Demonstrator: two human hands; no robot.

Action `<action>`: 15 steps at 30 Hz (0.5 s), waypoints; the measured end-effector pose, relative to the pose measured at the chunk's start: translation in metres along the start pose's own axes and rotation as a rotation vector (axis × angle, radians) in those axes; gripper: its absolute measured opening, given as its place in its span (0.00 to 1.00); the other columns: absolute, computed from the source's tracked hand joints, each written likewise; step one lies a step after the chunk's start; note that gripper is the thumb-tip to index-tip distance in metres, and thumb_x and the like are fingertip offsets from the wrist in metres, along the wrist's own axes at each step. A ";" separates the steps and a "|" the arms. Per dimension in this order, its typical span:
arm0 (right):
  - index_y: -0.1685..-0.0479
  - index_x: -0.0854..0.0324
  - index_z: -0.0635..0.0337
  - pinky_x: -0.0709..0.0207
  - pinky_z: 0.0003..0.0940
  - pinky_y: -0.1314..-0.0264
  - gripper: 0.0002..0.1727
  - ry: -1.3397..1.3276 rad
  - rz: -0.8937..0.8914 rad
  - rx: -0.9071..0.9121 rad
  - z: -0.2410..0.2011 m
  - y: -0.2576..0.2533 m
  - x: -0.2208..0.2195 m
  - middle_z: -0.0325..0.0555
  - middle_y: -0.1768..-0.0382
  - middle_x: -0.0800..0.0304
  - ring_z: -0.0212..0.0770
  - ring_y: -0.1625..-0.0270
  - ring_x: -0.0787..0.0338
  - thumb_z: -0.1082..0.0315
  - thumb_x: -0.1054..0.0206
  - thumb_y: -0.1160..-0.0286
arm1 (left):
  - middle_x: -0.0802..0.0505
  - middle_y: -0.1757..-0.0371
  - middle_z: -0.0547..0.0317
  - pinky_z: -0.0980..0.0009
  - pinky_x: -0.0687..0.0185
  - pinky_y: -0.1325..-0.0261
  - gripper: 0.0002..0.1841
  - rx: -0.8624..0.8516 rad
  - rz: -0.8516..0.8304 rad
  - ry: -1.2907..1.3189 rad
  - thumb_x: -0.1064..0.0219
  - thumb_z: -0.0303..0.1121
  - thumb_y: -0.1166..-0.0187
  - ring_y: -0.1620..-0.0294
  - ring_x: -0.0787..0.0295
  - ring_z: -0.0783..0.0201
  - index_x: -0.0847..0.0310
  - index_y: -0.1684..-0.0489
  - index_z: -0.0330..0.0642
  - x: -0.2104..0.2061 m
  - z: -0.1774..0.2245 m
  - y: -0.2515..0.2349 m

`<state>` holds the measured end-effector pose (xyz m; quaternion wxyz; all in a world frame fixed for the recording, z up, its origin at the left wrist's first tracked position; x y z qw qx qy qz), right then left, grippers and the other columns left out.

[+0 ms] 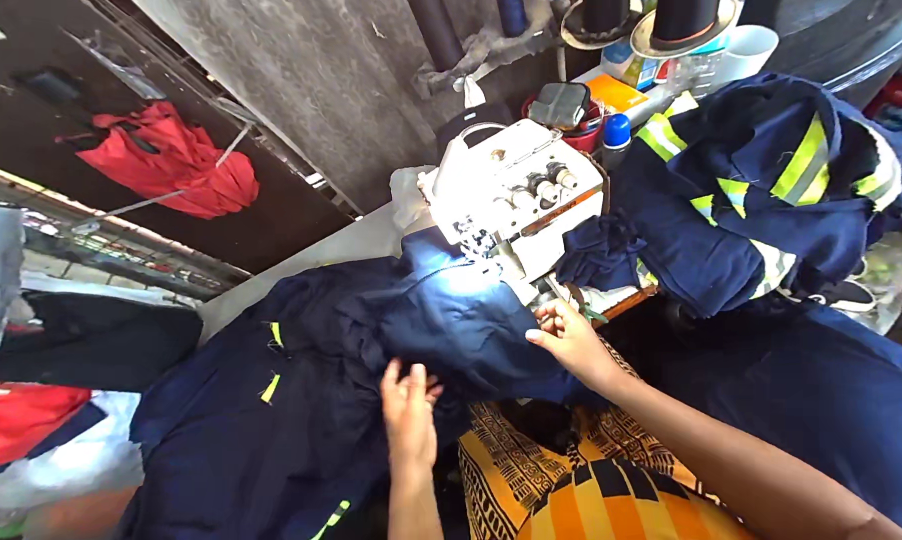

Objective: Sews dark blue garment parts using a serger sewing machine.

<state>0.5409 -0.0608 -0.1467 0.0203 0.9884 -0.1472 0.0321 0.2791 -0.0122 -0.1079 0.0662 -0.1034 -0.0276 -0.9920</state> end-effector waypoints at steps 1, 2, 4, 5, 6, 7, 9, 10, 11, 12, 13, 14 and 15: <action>0.39 0.22 0.66 0.18 0.28 0.55 0.23 0.000 -0.029 -0.013 0.006 0.007 0.002 0.45 0.60 0.13 0.31 0.63 0.14 0.64 0.24 0.29 | 0.16 0.40 0.40 0.63 0.14 0.47 0.27 0.048 -0.036 0.038 0.45 0.33 0.11 0.50 0.12 0.62 0.44 0.18 0.26 -0.010 -0.013 0.011; 0.40 0.22 0.66 0.18 0.27 0.55 0.22 0.011 -0.060 -0.024 0.010 0.012 0.003 0.44 0.59 0.13 0.30 0.62 0.14 0.64 0.24 0.29 | 0.14 0.42 0.44 0.67 0.14 0.47 0.23 0.055 -0.059 0.047 0.42 0.31 0.13 0.50 0.13 0.65 0.36 0.25 0.25 -0.015 -0.020 0.015; 0.43 0.19 0.64 0.19 0.29 0.53 0.20 0.053 -0.105 -0.032 0.016 0.019 0.003 0.44 0.60 0.12 0.31 0.61 0.14 0.61 0.25 0.27 | 0.11 0.53 0.53 0.71 0.13 0.54 0.12 0.046 -0.051 0.050 0.37 0.26 0.17 0.57 0.11 0.70 0.24 0.41 0.29 -0.016 -0.020 0.010; 0.45 0.16 0.64 0.17 0.31 0.50 0.19 0.077 -0.115 -0.026 0.019 0.021 0.002 0.44 0.59 0.10 0.32 0.59 0.12 0.60 0.25 0.27 | 0.11 0.58 0.56 0.71 0.13 0.56 0.07 0.073 -0.043 0.070 0.37 0.23 0.18 0.61 0.11 0.69 0.22 0.48 0.31 -0.013 -0.018 0.006; 0.49 0.14 0.62 0.17 0.33 0.49 0.17 0.102 -0.120 -0.025 0.021 0.024 0.002 0.43 0.60 0.09 0.32 0.58 0.11 0.58 0.26 0.26 | 0.12 0.60 0.57 0.71 0.12 0.58 0.04 0.111 -0.028 0.090 0.38 0.23 0.17 0.62 0.11 0.69 0.22 0.52 0.33 -0.011 -0.017 0.003; 0.53 0.12 0.61 0.17 0.34 0.47 0.16 0.121 -0.117 -0.023 0.024 0.026 0.003 0.43 0.60 0.08 0.32 0.56 0.10 0.57 0.26 0.26 | 0.13 0.59 0.56 0.69 0.11 0.56 0.05 0.146 -0.011 0.110 0.39 0.22 0.16 0.61 0.11 0.67 0.23 0.50 0.32 -0.009 -0.015 0.002; 0.60 0.12 0.60 0.19 0.37 0.47 0.16 0.123 -0.098 -0.028 0.032 0.030 0.005 0.42 0.62 0.09 0.33 0.56 0.12 0.55 0.27 0.26 | 0.15 0.45 0.45 0.63 0.11 0.52 0.19 0.182 0.007 0.134 0.38 0.24 0.16 0.52 0.11 0.60 0.33 0.29 0.30 -0.011 -0.011 0.002; 0.62 0.12 0.60 0.20 0.37 0.48 0.16 0.104 -0.089 -0.040 0.035 0.033 0.007 0.42 0.63 0.10 0.33 0.56 0.13 0.54 0.27 0.26 | 0.16 0.40 0.41 0.62 0.12 0.51 0.28 0.185 0.001 0.121 0.37 0.25 0.17 0.49 0.11 0.59 0.42 0.19 0.31 -0.013 -0.009 0.002; 0.64 0.12 0.60 0.21 0.35 0.49 0.16 0.081 -0.076 -0.053 0.038 0.035 0.008 0.41 0.64 0.12 0.32 0.57 0.14 0.54 0.26 0.26 | 0.15 0.38 0.39 0.62 0.13 0.53 0.34 0.185 -0.003 0.098 0.35 0.24 0.18 0.50 0.11 0.59 0.48 0.14 0.34 -0.016 -0.009 0.002; 0.66 0.12 0.59 0.22 0.32 0.51 0.15 0.057 -0.055 -0.057 0.040 0.036 0.010 0.38 0.66 0.12 0.29 0.59 0.15 0.54 0.26 0.27 | 0.15 0.40 0.40 0.65 0.15 0.56 0.36 0.185 -0.005 0.082 0.33 0.23 0.21 0.52 0.12 0.61 0.49 0.14 0.34 -0.019 -0.009 0.001; 0.68 0.12 0.58 0.22 0.28 0.54 0.13 0.039 -0.034 -0.052 0.039 0.037 0.012 0.36 0.68 0.13 0.26 0.62 0.16 0.56 0.25 0.28 | 0.14 0.42 0.42 0.66 0.16 0.57 0.33 0.188 -0.002 0.103 0.32 0.21 0.23 0.54 0.12 0.62 0.44 0.17 0.33 -0.020 -0.010 0.000; 0.70 0.12 0.58 0.23 0.26 0.56 0.12 0.029 -0.021 -0.046 0.037 0.037 0.014 0.35 0.69 0.13 0.25 0.63 0.16 0.58 0.24 0.29 | 0.13 0.46 0.46 0.67 0.13 0.58 0.28 0.187 -0.008 0.161 0.33 0.19 0.23 0.56 0.11 0.63 0.37 0.23 0.33 -0.018 -0.010 -0.001; 0.70 0.12 0.58 0.22 0.25 0.55 0.11 0.031 -0.016 -0.036 0.032 0.037 0.017 0.35 0.69 0.12 0.25 0.63 0.16 0.59 0.23 0.30 | 0.11 0.49 0.50 0.66 0.11 0.57 0.23 0.170 -0.026 0.240 0.34 0.18 0.23 0.57 0.10 0.64 0.33 0.28 0.33 -0.011 -0.009 0.000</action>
Point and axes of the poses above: each hand's wrist, its own y-axis away from the middle knuckle, its own x-axis out of the back of the hand, z = x × y, the point moved 5 cm from there along -y, towards the middle knuckle
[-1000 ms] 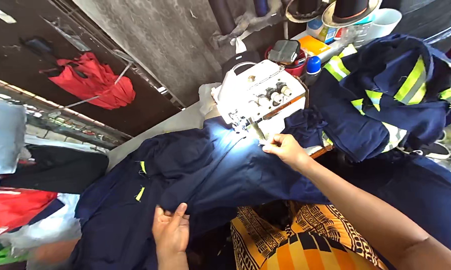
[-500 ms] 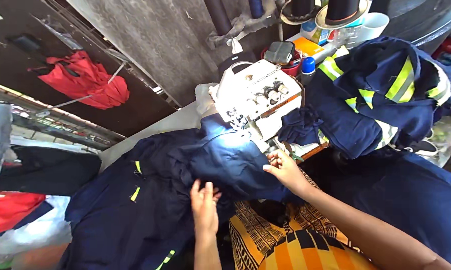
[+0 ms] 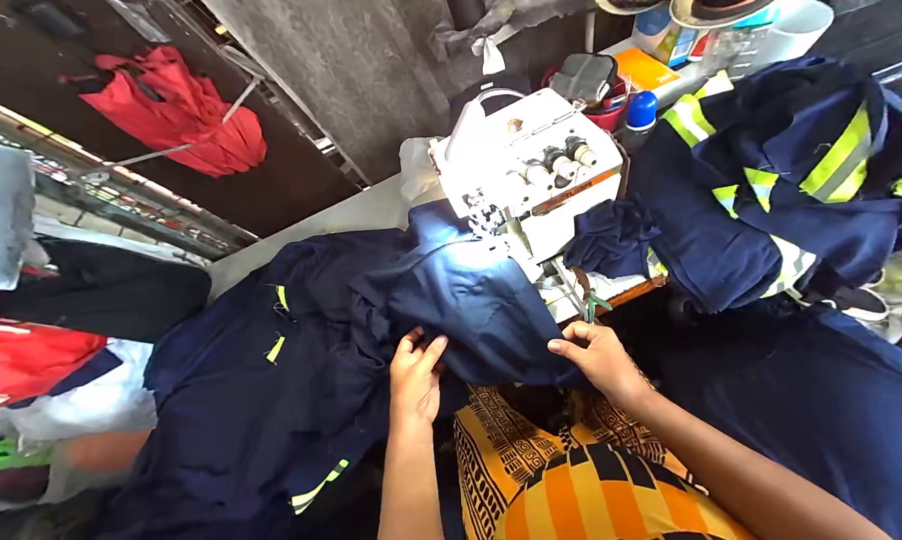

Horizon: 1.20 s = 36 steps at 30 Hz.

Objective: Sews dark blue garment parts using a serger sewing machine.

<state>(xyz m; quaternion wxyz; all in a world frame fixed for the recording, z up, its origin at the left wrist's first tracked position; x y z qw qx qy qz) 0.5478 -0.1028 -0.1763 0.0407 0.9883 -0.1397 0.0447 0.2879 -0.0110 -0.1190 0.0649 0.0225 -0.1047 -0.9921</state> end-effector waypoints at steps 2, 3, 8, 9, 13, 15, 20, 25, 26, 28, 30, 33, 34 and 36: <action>0.71 0.11 0.58 0.21 0.22 0.55 0.09 0.004 0.006 0.058 -0.017 0.005 0.007 0.34 0.68 0.12 0.23 0.62 0.15 0.62 0.24 0.29 | 0.08 0.50 0.61 0.65 0.07 0.52 0.22 -0.114 -0.117 0.126 0.35 0.24 0.22 0.54 0.07 0.67 0.32 0.29 0.40 0.023 0.018 0.006; 0.71 0.10 0.57 0.22 0.19 0.55 0.08 -0.004 0.010 0.124 -0.028 0.009 0.011 0.33 0.68 0.11 0.21 0.62 0.15 0.63 0.25 0.29 | 0.07 0.49 0.67 0.66 0.06 0.51 0.26 -0.204 -0.171 0.137 0.30 0.30 0.25 0.52 0.06 0.68 0.32 0.28 0.45 0.038 0.033 0.010; 0.57 0.09 0.61 0.15 0.17 0.54 0.08 -0.073 -0.033 0.162 -0.048 0.029 0.007 0.36 0.62 0.06 0.22 0.60 0.10 0.68 0.23 0.31 | 0.09 0.63 0.72 0.76 0.09 0.60 0.35 -0.354 -0.065 -0.226 0.35 0.19 0.32 0.66 0.09 0.77 0.41 0.19 0.41 0.055 0.078 0.006; 0.50 0.12 0.61 0.14 0.20 0.55 0.13 -0.059 -0.055 0.056 -0.038 0.028 0.003 0.38 0.60 0.06 0.25 0.61 0.09 0.69 0.23 0.32 | 0.10 0.61 0.64 0.73 0.11 0.60 0.38 -0.331 -0.054 -0.332 0.33 0.18 0.33 0.67 0.11 0.74 0.40 0.17 0.38 0.055 0.069 -0.004; 0.56 0.13 0.63 0.16 0.29 0.56 0.10 0.074 -0.078 -0.020 -0.028 0.029 -0.004 0.42 0.65 0.10 0.31 0.63 0.12 0.67 0.24 0.30 | 0.07 0.53 0.48 0.66 0.11 0.57 0.41 -0.261 -0.081 -0.438 0.33 0.15 0.34 0.63 0.10 0.67 0.41 0.13 0.39 0.049 0.023 -0.027; 0.60 0.12 0.60 0.19 0.22 0.59 0.08 0.051 -0.122 0.029 -0.044 0.040 -0.005 0.37 0.67 0.10 0.25 0.66 0.14 0.65 0.24 0.30 | 0.07 0.53 0.53 0.70 0.11 0.57 0.42 -0.245 -0.083 -0.377 0.35 0.14 0.33 0.62 0.09 0.70 0.44 0.11 0.40 0.050 0.016 -0.025; 0.61 0.16 0.59 0.19 0.18 0.70 0.05 -0.142 -0.249 -0.037 -0.049 0.050 -0.011 0.34 0.71 0.14 0.23 0.76 0.16 0.68 0.27 0.26 | 0.08 0.62 0.62 0.74 0.10 0.60 0.46 -0.252 -0.078 -0.229 0.36 0.12 0.37 0.66 0.08 0.73 0.49 0.10 0.40 0.053 0.026 -0.026; 0.56 0.16 0.67 0.17 0.28 0.65 0.06 -0.167 -0.098 -0.240 0.015 0.016 -0.006 0.43 0.67 0.14 0.32 0.70 0.14 0.72 0.30 0.24 | 0.09 0.65 0.63 0.74 0.10 0.62 0.45 -0.232 -0.052 -0.149 0.34 0.12 0.39 0.71 0.10 0.72 0.45 0.12 0.38 0.057 0.025 -0.021; 0.55 0.16 0.67 0.16 0.29 0.65 0.07 -0.068 -0.118 -0.226 0.017 0.007 -0.004 0.45 0.66 0.14 0.33 0.70 0.14 0.71 0.30 0.24 | 0.09 0.66 0.64 0.75 0.10 0.62 0.45 -0.236 -0.048 -0.149 0.34 0.12 0.40 0.71 0.10 0.72 0.44 0.13 0.38 0.057 0.024 -0.020; 0.50 0.15 0.66 0.16 0.35 0.61 0.11 0.164 -0.240 -0.217 0.012 -0.009 -0.004 0.49 0.62 0.12 0.37 0.68 0.13 0.67 0.32 0.19 | 0.09 0.66 0.63 0.75 0.11 0.62 0.44 -0.237 -0.030 -0.149 0.34 0.11 0.39 0.71 0.11 0.72 0.43 0.13 0.37 0.059 0.024 -0.020; 0.47 0.14 0.65 0.17 0.41 0.56 0.14 0.287 -0.328 -0.226 -0.004 -0.021 -0.006 0.51 0.60 0.11 0.41 0.66 0.12 0.62 0.35 0.15 | 0.10 0.65 0.62 0.75 0.11 0.62 0.43 -0.238 -0.008 -0.150 0.34 0.10 0.38 0.70 0.11 0.72 0.43 0.14 0.36 0.059 0.024 -0.023; 0.40 0.16 0.64 0.15 0.35 0.63 0.18 0.247 -0.342 -0.109 -0.029 -0.032 -0.014 0.48 0.57 0.09 0.37 0.69 0.12 0.58 0.33 0.16 | 0.10 0.64 0.61 0.75 0.11 0.61 0.43 -0.234 -0.001 -0.160 0.34 0.10 0.37 0.69 0.11 0.72 0.42 0.14 0.36 0.059 0.022 -0.024; 0.40 0.16 0.65 0.15 0.35 0.61 0.20 0.231 -0.331 -0.059 -0.038 -0.037 -0.016 0.50 0.54 0.09 0.36 0.67 0.11 0.57 0.33 0.17 | 0.09 0.63 0.61 0.75 0.11 0.61 0.42 -0.229 -0.002 -0.167 0.34 0.11 0.38 0.68 0.10 0.72 0.41 0.14 0.36 0.058 0.021 -0.025; 0.46 0.14 0.65 0.16 0.36 0.59 0.19 0.197 -0.263 0.034 -0.052 -0.047 -0.021 0.50 0.55 0.10 0.37 0.66 0.12 0.55 0.30 0.20 | 0.09 0.62 0.60 0.74 0.11 0.60 0.42 -0.215 -0.001 -0.169 0.34 0.10 0.36 0.67 0.10 0.72 0.40 0.14 0.37 0.057 0.018 -0.024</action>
Point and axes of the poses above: each hand's wrist, its own y-axis away from the middle knuckle, its own x-axis out of the back of the hand, z = x × y, the point moved 5 cm from there along -y, towards the middle knuckle
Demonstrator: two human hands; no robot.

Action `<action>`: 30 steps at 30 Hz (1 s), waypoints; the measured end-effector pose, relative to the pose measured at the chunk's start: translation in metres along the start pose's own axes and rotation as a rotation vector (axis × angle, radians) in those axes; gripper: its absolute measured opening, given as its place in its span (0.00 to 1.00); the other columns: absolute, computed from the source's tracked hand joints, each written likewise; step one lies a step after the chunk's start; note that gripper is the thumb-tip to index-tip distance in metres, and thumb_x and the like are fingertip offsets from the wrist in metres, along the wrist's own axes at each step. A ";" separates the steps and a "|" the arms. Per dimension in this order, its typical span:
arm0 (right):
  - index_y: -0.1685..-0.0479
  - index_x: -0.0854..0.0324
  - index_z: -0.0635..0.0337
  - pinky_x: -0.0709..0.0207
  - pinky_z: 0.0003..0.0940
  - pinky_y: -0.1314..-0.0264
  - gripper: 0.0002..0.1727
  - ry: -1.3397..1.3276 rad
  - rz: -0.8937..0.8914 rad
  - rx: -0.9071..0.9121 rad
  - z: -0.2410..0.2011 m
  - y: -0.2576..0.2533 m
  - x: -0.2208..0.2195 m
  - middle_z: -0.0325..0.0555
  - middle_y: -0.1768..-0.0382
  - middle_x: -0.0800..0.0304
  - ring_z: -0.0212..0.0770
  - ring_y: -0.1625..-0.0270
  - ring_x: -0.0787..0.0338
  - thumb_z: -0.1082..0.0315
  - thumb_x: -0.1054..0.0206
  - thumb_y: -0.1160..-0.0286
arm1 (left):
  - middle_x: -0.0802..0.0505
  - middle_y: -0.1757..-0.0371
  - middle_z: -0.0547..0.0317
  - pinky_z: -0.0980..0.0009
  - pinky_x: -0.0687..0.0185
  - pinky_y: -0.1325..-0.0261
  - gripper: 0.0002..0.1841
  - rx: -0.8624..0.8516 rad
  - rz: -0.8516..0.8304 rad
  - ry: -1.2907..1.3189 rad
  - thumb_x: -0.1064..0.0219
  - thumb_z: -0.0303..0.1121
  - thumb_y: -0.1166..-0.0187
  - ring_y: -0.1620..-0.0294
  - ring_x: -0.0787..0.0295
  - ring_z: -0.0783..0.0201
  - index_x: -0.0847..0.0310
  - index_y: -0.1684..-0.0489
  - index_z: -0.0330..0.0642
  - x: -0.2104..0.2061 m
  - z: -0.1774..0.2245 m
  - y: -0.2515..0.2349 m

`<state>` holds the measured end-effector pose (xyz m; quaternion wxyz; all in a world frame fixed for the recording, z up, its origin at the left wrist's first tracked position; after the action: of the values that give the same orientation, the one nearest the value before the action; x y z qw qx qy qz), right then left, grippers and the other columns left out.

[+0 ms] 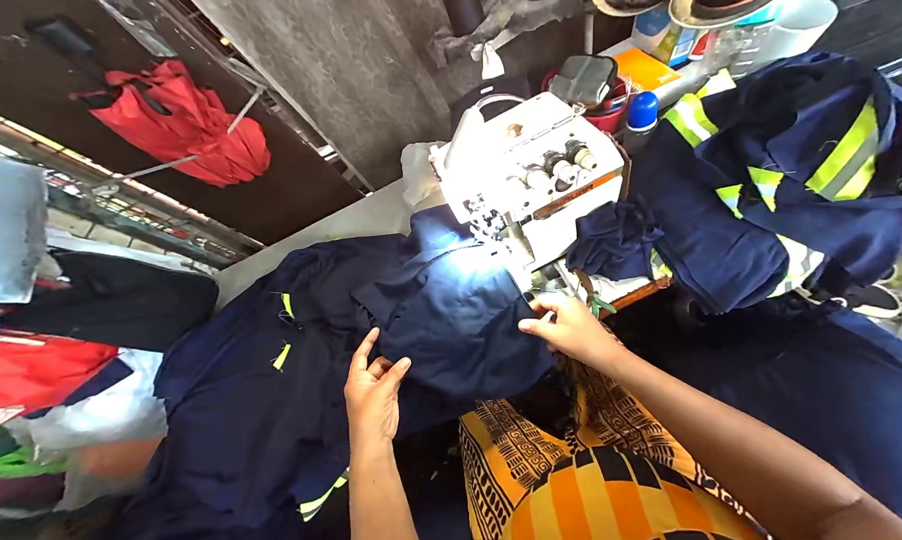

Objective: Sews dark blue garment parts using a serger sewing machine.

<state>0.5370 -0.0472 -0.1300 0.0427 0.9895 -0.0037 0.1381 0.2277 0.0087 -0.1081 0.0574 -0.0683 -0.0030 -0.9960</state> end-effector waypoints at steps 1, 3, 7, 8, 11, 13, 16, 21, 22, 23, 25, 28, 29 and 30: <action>0.49 0.13 0.64 0.17 0.35 0.59 0.19 -0.011 0.046 0.026 -0.006 -0.005 0.000 0.48 0.58 0.10 0.36 0.67 0.13 0.55 0.29 0.21 | 0.09 0.61 0.60 0.74 0.11 0.60 0.41 0.006 0.002 0.000 0.35 0.10 0.36 0.67 0.10 0.71 0.40 0.14 0.37 0.000 -0.001 0.000; 0.56 0.11 0.63 0.20 0.35 0.58 0.16 -0.038 0.139 0.065 -0.017 -0.008 0.002 0.45 0.64 0.10 0.34 0.66 0.15 0.56 0.28 0.23 | 0.09 0.61 0.60 0.74 0.11 0.60 0.41 0.015 0.004 0.002 0.35 0.11 0.34 0.66 0.10 0.72 0.40 0.14 0.38 0.001 -0.001 0.000; 0.67 0.12 0.58 0.24 0.22 0.66 0.10 -0.180 0.241 0.121 -0.023 0.001 0.005 0.34 0.73 0.14 0.23 0.72 0.19 0.61 0.27 0.25 | 0.09 0.63 0.61 0.74 0.11 0.61 0.41 0.001 -0.009 0.019 0.35 0.11 0.36 0.68 0.10 0.72 0.40 0.14 0.38 0.001 -0.003 0.000; 0.68 0.13 0.57 0.25 0.21 0.68 0.09 -0.214 0.244 0.109 -0.018 0.002 0.005 0.34 0.73 0.15 0.22 0.74 0.20 0.62 0.27 0.25 | 0.09 0.63 0.61 0.74 0.11 0.60 0.41 -0.004 -0.013 0.017 0.34 0.11 0.36 0.68 0.10 0.72 0.40 0.14 0.38 0.001 -0.003 0.000; 0.60 0.14 0.62 0.22 0.23 0.69 0.09 -0.279 0.264 0.043 0.004 -0.003 0.000 0.37 0.71 0.15 0.26 0.75 0.19 0.64 0.26 0.26 | 0.09 0.60 0.59 0.73 0.11 0.58 0.41 -0.002 -0.013 0.019 0.34 0.12 0.36 0.66 0.10 0.71 0.40 0.14 0.38 0.000 -0.006 0.000; 0.45 0.18 0.66 0.22 0.24 0.71 0.16 -0.282 0.291 -0.014 0.016 -0.007 -0.002 0.39 0.72 0.15 0.28 0.76 0.19 0.66 0.26 0.26 | 0.09 0.58 0.58 0.73 0.11 0.59 0.42 0.004 -0.010 0.015 0.34 0.12 0.36 0.65 0.10 0.70 0.40 0.14 0.39 -0.001 -0.007 0.000; 0.37 0.18 0.67 0.19 0.27 0.70 0.20 -0.216 0.156 -0.096 0.018 -0.011 0.000 0.43 0.69 0.14 0.31 0.76 0.17 0.65 0.27 0.24 | 0.09 0.56 0.57 0.74 0.10 0.58 0.41 0.004 -0.011 0.031 0.35 0.11 0.36 0.64 0.10 0.70 0.40 0.14 0.37 -0.001 -0.005 0.001; 0.57 0.13 0.66 0.18 0.26 0.69 0.10 -0.210 0.052 -0.121 0.023 0.002 0.001 0.45 0.65 0.13 0.30 0.75 0.16 0.66 0.27 0.24 | 0.09 0.53 0.58 0.72 0.09 0.56 0.40 0.018 -0.037 0.085 0.37 0.12 0.34 0.61 0.08 0.69 0.41 0.14 0.38 0.000 -0.001 0.009; 0.59 0.14 0.65 0.17 0.25 0.69 0.09 -0.228 0.082 -0.112 0.023 0.006 0.003 0.44 0.65 0.13 0.30 0.75 0.16 0.66 0.26 0.25 | 0.08 0.54 0.60 0.72 0.09 0.57 0.41 0.016 -0.046 0.078 0.37 0.13 0.35 0.62 0.08 0.70 0.42 0.14 0.38 0.000 0.000 0.011; 0.61 0.14 0.64 0.17 0.25 0.69 0.09 -0.231 0.103 -0.108 0.022 0.009 0.004 0.43 0.66 0.13 0.30 0.75 0.15 0.66 0.25 0.26 | 0.08 0.56 0.61 0.72 0.09 0.57 0.41 0.012 -0.056 0.070 0.37 0.13 0.35 0.62 0.08 0.71 0.43 0.13 0.38 0.001 0.001 0.012; 0.61 0.14 0.64 0.16 0.28 0.65 0.10 -0.206 0.122 -0.117 0.018 0.011 0.004 0.43 0.64 0.12 0.31 0.71 0.14 0.65 0.25 0.27 | 0.08 0.58 0.62 0.73 0.09 0.57 0.42 -0.001 -0.067 0.061 0.37 0.14 0.36 0.63 0.08 0.71 0.44 0.12 0.39 0.001 0.003 0.014; 0.60 0.15 0.63 0.17 0.32 0.61 0.12 -0.165 0.148 -0.102 0.013 0.004 0.004 0.45 0.63 0.13 0.33 0.68 0.14 0.62 0.26 0.25 | 0.09 0.62 0.65 0.74 0.09 0.58 0.43 -0.046 -0.068 0.062 0.37 0.13 0.35 0.66 0.09 0.72 0.46 0.12 0.39 0.001 0.011 0.007; 0.60 0.15 0.63 0.17 0.33 0.60 0.13 -0.145 0.161 -0.085 0.009 0.000 0.005 0.45 0.64 0.13 0.34 0.68 0.14 0.60 0.26 0.25 | 0.09 0.63 0.66 0.74 0.09 0.58 0.42 -0.067 -0.063 0.060 0.37 0.14 0.36 0.67 0.09 0.73 0.46 0.12 0.38 0.000 0.014 0.004; 0.61 0.15 0.63 0.18 0.34 0.60 0.13 -0.125 0.172 -0.069 0.005 -0.003 0.006 0.45 0.65 0.13 0.35 0.68 0.15 0.60 0.26 0.25 | 0.10 0.65 0.67 0.74 0.09 0.59 0.42 -0.087 -0.052 0.056 0.37 0.14 0.35 0.68 0.10 0.73 0.46 0.13 0.37 -0.001 0.018 0.000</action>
<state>0.5441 -0.0441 -0.1330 0.0646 0.9901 -0.0963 0.0793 0.2308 0.0090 -0.0902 0.0284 -0.0427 0.0402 -0.9979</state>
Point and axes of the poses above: each hand's wrist, its own y-axis away from the middle knuckle, its own x-axis out of the back of the hand, z = x × y, the point moved 5 cm from there along -y, towards the middle knuckle
